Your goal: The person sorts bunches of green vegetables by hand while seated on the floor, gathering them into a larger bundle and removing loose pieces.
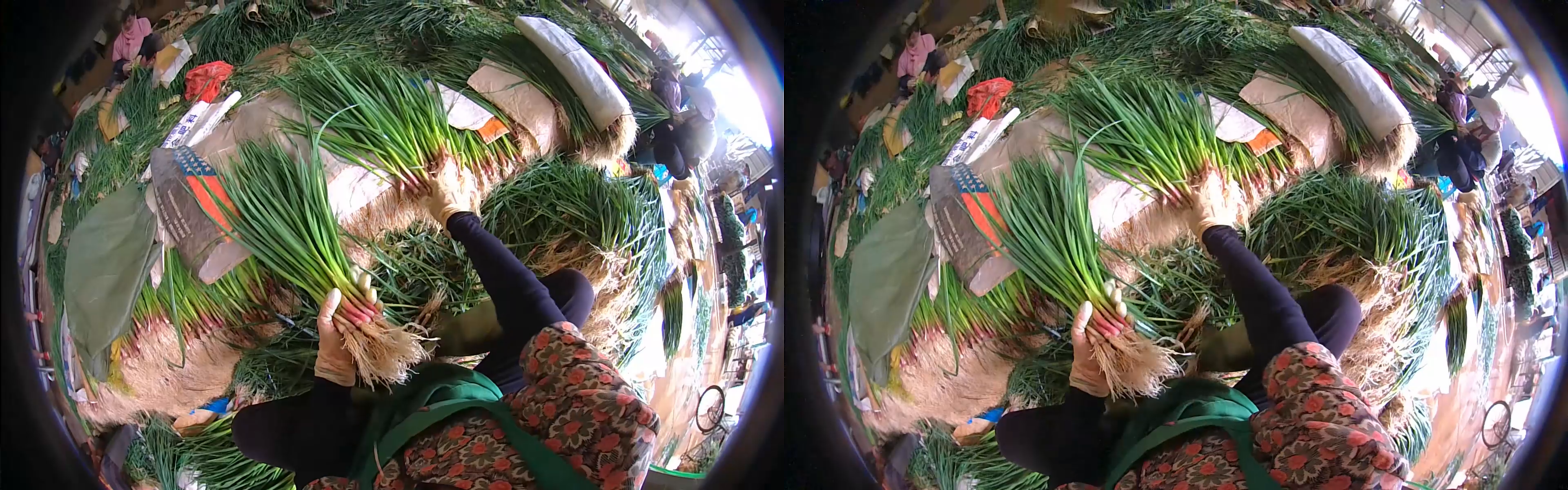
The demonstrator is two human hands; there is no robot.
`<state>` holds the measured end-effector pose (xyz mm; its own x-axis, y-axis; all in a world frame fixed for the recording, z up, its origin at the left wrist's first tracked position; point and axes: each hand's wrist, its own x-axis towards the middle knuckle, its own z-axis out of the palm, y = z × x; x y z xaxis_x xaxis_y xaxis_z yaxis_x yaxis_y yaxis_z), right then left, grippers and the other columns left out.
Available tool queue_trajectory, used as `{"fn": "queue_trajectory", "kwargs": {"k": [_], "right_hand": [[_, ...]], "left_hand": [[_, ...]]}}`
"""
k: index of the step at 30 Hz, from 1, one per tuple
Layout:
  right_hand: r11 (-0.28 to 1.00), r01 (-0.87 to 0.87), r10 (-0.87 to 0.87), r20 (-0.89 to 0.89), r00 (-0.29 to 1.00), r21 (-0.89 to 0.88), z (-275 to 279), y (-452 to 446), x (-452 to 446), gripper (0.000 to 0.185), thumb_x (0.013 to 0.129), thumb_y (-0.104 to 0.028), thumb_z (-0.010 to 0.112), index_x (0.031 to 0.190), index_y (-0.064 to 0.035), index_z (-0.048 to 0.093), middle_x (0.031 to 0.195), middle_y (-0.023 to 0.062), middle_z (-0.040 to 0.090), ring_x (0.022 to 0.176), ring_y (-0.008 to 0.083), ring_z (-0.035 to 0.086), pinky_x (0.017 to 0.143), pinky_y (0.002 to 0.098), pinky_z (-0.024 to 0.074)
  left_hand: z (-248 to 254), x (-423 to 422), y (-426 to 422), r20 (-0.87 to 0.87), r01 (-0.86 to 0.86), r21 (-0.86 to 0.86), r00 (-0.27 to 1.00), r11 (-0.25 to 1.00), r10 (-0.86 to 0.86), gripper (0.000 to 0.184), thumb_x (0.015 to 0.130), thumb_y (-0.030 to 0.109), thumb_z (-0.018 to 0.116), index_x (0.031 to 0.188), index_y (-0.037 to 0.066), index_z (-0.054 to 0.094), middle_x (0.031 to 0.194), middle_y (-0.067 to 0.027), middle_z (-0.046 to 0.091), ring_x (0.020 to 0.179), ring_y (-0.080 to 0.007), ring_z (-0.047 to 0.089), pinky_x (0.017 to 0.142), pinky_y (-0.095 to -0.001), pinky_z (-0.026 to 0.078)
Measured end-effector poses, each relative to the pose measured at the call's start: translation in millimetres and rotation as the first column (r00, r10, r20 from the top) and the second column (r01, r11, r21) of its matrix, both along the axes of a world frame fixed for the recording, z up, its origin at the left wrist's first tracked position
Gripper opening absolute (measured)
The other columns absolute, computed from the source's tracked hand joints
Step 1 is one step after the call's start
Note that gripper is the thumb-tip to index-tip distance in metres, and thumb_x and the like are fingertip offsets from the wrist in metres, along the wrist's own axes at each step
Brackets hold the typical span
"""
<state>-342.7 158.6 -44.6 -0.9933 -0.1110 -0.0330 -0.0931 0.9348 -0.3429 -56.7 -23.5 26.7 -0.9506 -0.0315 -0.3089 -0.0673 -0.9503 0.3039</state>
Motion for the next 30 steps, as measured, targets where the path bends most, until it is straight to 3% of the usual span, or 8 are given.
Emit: {"fn": "queue_trajectory", "kwargs": {"k": [10,16,18,19,22,24,26,30], "right_hand": [[0.825,-0.555,0.497,-0.328,0.804,-0.111,51,-8,135,0.021,0.083,-0.022,0.059,0.098,-0.0084,0.059,0.059,0.0108,0.055,0.043,0.0258,0.055,0.040,0.0395,0.0443],[0.453,-0.805,0.889,0.117,0.444,-0.383,43,-2,179,0.034,0.080,-0.019,0.059,0.111,-0.0052,0.059,0.088,0.0140,0.066,0.078,0.0295,0.064,0.072,0.0410,0.0511],[0.427,-0.684,0.899,0.194,0.394,-0.591,19,0,153,0.035,0.086,-0.017,0.055,0.120,-0.0088,0.054,0.098,0.0114,0.063,0.077,0.0201,0.062,0.070,0.0293,0.0514],[0.713,-0.277,0.684,0.551,0.478,-0.644,17,-4,144,0.034,0.091,-0.023,0.054,0.122,-0.0099,0.054,0.103,0.0080,0.064,0.078,0.0121,0.059,0.069,0.0262,0.0502],[0.467,0.348,0.674,0.582,0.456,-0.813,36,-37,148,0.045,0.096,-0.037,0.045,0.133,-0.0113,0.043,0.104,0.0050,0.063,0.062,0.0060,0.046,0.054,0.0195,0.0415],[0.400,0.237,0.732,0.464,0.499,-0.885,12,-67,148,0.047,0.097,-0.038,0.040,0.134,-0.0087,0.040,0.098,0.0035,0.063,0.059,0.0062,0.043,0.051,0.0194,0.0387],[0.082,0.751,0.657,0.603,0.454,-0.655,-4,-92,156,0.036,0.097,-0.034,0.041,0.119,-0.0088,0.053,0.086,0.0021,0.061,0.062,0.0089,0.049,0.053,0.0227,0.0428],[0.159,0.671,0.624,0.600,0.501,-0.725,-35,-106,167,0.028,0.095,-0.028,0.047,0.103,-0.0042,0.060,0.084,0.0054,0.062,0.066,0.0113,0.056,0.057,0.0266,0.0472]], "left_hand": [[-21,-10,-6,0.062,0.078,0.153,0.994,0.985,-0.088,0.052,0.093,0.025,0.047,0.133,-0.006,0.036,0.129,-0.0230,0.046,0.118,-0.0311,0.047,0.101,-0.0410,0.038],[-36,-12,-3,0.068,0.144,0.050,0.987,0.988,-0.147,0.055,0.093,0.024,0.046,0.135,-0.008,0.032,0.131,-0.0225,0.045,0.120,-0.0317,0.044,0.105,-0.0393,0.031],[-43,-8,-4,0.049,0.125,0.087,0.990,0.988,-0.130,0.051,0.094,0.025,0.046,0.133,-0.006,0.036,0.128,-0.0213,0.047,0.118,-0.0323,0.047,0.103,-0.0431,0.036],[-49,-6,-7,0.019,0.140,0.131,0.989,0.982,-0.143,0.050,0.094,0.025,0.046,0.132,-0.006,0.037,0.126,-0.0210,0.049,0.117,-0.0322,0.048,0.102,-0.0441,0.037],[-21,-5,-3,0.102,0.096,0.110,0.989,0.989,-0.107,0.044,0.092,0.027,0.049,0.121,-0.005,0.046,0.113,-0.0180,0.055,0.104,-0.0309,0.055,0.097,-0.0473,0.041],[-14,-7,-1,0.125,0.077,0.025,0.989,0.997,-0.079,0.043,0.090,0.032,0.049,0.116,-0.003,0.049,0.104,-0.0164,0.059,0.097,-0.0282,0.058,0.091,-0.0473,0.046],[-14,-5,-4,0.037,0.098,0.079,0.994,0.992,-0.101,0.043,0.091,0.034,0.048,0.114,-0.002,0.050,0.100,-0.0152,0.060,0.090,-0.0275,0.060,0.086,-0.0460,0.048],[-19,3,-10,0.047,0.099,0.000,0.994,0.995,-0.099,0.044,0.091,0.037,0.045,0.110,-0.002,0.051,0.092,-0.0137,0.061,0.078,-0.0272,0.061,0.078,-0.0435,0.050]]}}
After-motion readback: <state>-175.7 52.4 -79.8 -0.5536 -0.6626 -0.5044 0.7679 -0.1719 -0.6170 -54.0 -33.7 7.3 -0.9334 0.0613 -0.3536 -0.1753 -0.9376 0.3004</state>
